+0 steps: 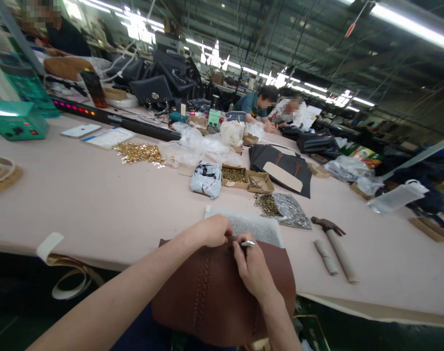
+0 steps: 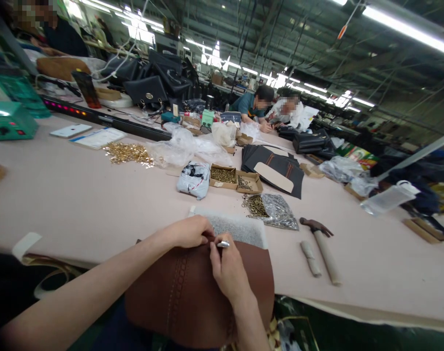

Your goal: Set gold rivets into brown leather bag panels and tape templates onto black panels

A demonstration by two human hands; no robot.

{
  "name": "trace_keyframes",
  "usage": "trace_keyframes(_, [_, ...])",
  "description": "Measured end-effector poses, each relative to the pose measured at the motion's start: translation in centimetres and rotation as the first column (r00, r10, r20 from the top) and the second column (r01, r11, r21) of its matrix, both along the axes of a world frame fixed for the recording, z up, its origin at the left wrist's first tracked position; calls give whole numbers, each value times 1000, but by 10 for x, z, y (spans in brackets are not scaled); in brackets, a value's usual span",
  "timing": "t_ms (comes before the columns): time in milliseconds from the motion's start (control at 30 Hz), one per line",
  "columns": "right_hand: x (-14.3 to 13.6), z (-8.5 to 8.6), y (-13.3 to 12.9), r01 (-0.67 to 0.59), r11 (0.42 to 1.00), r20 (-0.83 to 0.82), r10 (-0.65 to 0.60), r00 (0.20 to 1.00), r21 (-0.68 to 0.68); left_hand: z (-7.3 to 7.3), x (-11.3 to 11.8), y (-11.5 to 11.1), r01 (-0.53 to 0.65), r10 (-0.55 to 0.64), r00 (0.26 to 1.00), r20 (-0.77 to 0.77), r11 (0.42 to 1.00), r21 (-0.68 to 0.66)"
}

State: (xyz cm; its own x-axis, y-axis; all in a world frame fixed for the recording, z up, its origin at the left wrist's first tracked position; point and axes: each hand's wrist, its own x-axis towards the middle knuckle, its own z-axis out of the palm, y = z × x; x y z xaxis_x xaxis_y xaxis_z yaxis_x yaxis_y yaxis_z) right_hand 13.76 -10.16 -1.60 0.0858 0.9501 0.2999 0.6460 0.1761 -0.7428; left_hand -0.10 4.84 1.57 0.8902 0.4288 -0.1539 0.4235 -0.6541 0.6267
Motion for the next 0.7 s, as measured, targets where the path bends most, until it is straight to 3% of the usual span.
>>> trace_keyframes(200, [-2,12,5,-41,997,64,45,997,-66,-2,-14,-31,-95,78,991,113,982,160])
trace_keyframes(400, [-3,18,8,-48,995,142,60,988,-89,-21,-16,-58,-256,247,926,284,967,-5])
trace_keyframes(467, [-2,18,8,-37,996,178,51,983,-84,-28,-14,-61,-257,249,906,341,966,-21])
trace_keyframes(567, [0,20,6,-17,996,251,39,967,-90,-46,-14,-60,-202,177,886,429,979,14])
trace_keyframes(700, [6,19,10,-9,995,378,44,925,-95,-88,-14,-40,-229,67,828,556,946,228])
